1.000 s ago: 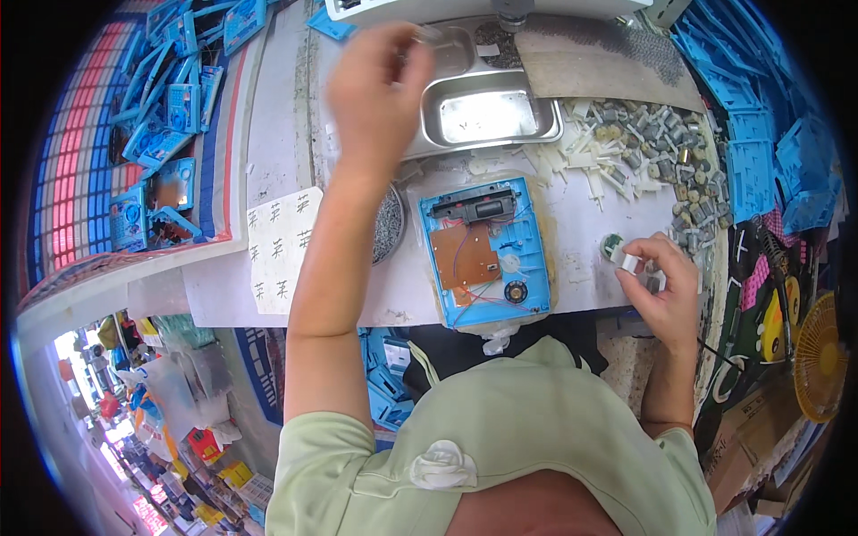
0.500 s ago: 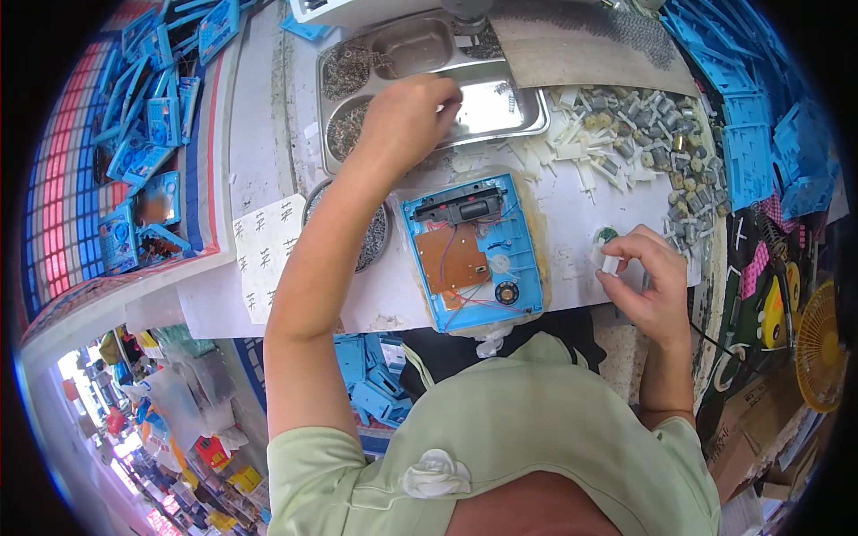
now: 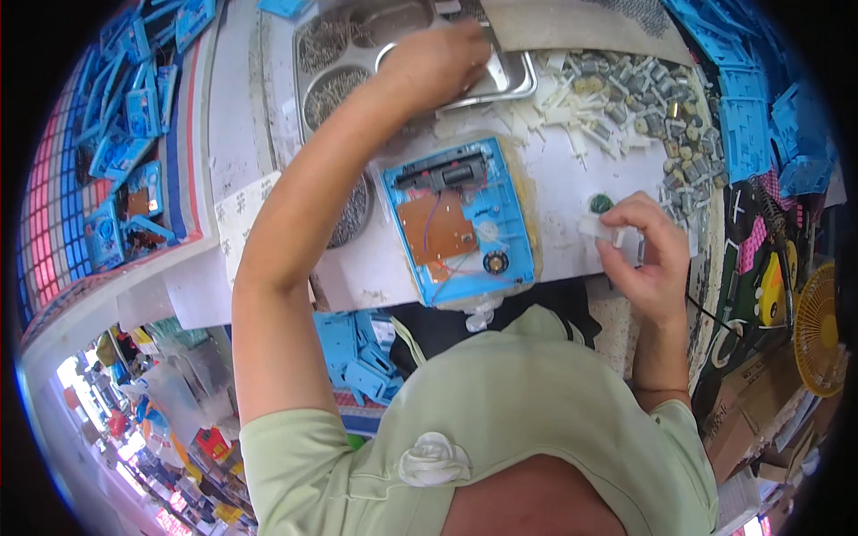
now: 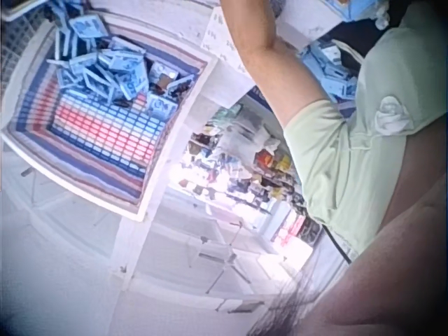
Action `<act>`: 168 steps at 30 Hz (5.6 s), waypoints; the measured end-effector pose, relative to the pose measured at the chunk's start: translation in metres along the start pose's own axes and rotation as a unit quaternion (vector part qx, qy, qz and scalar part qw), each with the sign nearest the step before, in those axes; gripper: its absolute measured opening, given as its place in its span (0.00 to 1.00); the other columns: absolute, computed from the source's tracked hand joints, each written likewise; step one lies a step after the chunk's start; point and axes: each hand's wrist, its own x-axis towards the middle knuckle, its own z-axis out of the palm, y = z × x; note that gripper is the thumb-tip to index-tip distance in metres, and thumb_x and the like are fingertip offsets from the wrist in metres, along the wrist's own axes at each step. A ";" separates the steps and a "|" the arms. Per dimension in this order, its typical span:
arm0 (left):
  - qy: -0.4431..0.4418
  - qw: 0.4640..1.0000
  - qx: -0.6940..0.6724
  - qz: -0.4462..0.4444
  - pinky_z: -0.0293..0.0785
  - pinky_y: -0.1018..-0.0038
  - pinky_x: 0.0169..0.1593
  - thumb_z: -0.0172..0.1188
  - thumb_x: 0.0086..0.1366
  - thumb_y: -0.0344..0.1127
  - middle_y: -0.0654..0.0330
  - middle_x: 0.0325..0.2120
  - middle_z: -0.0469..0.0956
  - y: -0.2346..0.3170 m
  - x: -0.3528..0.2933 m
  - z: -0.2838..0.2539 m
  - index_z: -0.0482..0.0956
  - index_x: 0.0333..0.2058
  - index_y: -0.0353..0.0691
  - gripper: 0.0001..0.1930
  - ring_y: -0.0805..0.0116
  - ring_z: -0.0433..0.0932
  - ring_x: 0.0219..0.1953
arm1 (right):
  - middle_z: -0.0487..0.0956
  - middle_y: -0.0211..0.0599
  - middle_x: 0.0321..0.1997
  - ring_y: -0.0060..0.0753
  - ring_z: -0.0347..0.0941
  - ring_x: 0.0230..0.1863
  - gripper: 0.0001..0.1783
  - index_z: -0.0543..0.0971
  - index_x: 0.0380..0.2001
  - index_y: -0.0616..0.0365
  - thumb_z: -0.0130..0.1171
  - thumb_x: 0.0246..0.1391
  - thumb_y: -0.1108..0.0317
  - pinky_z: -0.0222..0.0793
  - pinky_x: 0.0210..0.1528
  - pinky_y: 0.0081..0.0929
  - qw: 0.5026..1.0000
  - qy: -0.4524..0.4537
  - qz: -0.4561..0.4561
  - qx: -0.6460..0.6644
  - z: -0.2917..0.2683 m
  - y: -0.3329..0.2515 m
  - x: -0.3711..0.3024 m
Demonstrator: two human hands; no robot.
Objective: The recorder assembles an electronic toy device by soldering internal wires, fitting components, and screwing on the outer plastic casing.
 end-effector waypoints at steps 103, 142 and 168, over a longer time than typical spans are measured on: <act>0.203 0.926 -0.178 -0.262 0.67 0.63 0.53 0.63 0.54 0.25 0.48 0.42 0.71 0.169 -0.147 -0.014 0.76 0.42 0.34 0.15 0.54 0.70 0.47 | 0.81 0.39 0.36 0.46 0.75 0.45 0.11 0.84 0.35 0.57 0.60 0.48 0.68 0.69 0.51 0.44 0.903 -0.140 0.054 -0.403 -0.047 0.066 0.055; 0.070 0.988 -0.089 -0.106 0.79 0.57 0.44 0.65 0.61 0.39 0.50 0.32 0.85 0.067 0.220 0.079 0.87 0.38 0.42 0.10 0.48 0.84 0.36 | 0.82 0.38 0.33 0.28 0.81 0.31 0.18 0.73 0.44 0.63 0.69 0.52 0.82 0.78 0.38 0.24 0.777 0.110 0.178 0.594 -0.037 0.050 -0.048; 0.125 0.982 -0.064 -0.125 0.81 0.55 0.47 0.62 0.61 0.45 0.51 0.36 0.86 0.059 0.195 0.070 0.89 0.37 0.52 0.10 0.48 0.84 0.41 | 0.75 0.24 0.33 0.16 0.69 0.34 0.21 0.78 0.55 0.60 0.64 0.57 0.74 0.64 0.39 0.17 0.973 -0.002 0.219 0.067 -0.048 0.027 -0.024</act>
